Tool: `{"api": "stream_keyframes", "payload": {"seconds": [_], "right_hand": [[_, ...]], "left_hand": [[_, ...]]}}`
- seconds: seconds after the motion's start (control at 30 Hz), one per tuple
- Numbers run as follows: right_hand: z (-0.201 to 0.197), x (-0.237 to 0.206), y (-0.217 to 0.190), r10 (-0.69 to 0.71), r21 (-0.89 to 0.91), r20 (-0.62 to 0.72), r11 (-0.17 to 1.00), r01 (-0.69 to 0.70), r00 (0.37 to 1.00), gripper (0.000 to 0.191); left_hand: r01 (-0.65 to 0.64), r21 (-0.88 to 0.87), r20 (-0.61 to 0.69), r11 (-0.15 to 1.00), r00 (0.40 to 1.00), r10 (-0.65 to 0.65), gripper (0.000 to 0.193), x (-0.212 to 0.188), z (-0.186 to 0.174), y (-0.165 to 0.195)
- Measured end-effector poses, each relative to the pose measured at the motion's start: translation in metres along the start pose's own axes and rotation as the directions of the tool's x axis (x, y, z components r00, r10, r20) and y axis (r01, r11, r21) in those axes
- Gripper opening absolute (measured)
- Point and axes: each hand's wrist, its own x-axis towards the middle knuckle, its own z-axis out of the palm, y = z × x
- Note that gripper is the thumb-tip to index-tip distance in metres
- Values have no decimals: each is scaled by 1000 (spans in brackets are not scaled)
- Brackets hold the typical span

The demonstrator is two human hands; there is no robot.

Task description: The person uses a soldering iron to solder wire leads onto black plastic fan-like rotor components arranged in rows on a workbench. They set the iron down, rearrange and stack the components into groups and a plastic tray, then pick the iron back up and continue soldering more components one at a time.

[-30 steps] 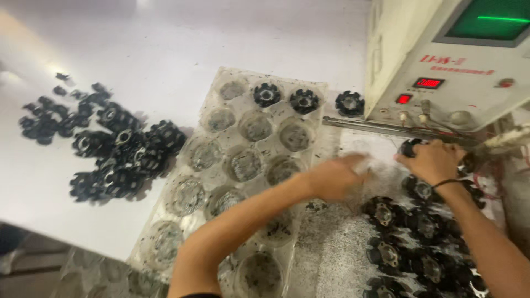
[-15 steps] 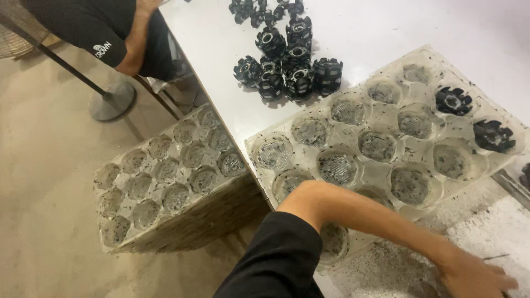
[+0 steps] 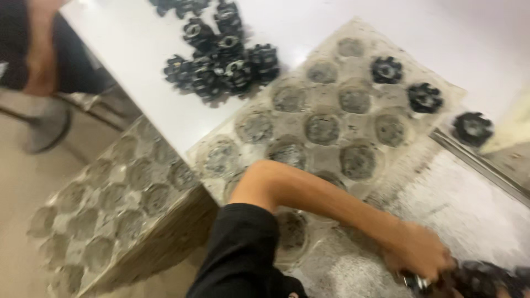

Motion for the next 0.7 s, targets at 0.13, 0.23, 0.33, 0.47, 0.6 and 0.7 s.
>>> {"api": "stream_keyframes", "payload": {"seconds": [0.13, 0.23, 0.33, 0.47, 0.6, 0.7], "right_hand": [[-15, -18, -9, -413, -130, -2, 903, 410, 911, 50], [-14, -1, -27, 144, 131, -199, 984, -119, 969, 74], [-15, 35, -14, 243, 151, 130, 953, -261, 961, 53], [-19, 57, -1, 174, -16, 190, 985, -174, 966, 38], [-39, 58, -26, -336, -341, 88, 874, 345, 938, 47], [-76, 102, -67, 413, 488, 348, 687, -539, 842, 57]], "left_hand": [[535, -20, -32, 845, 844, -535, 32, -108, -104, -82], [805, 47, -458, 591, 543, -703, 38, -198, -180, -141], [988, -69, -540, 136, 78, -838, 41, -252, -217, -169], [990, -126, -593, 69, -19, -805, 55, -279, -226, -166], [974, -224, -517, 35, -88, -852, 63, -292, -220, -143], [987, -150, -364, -59, -110, -925, 73, -293, -215, -108]]}}
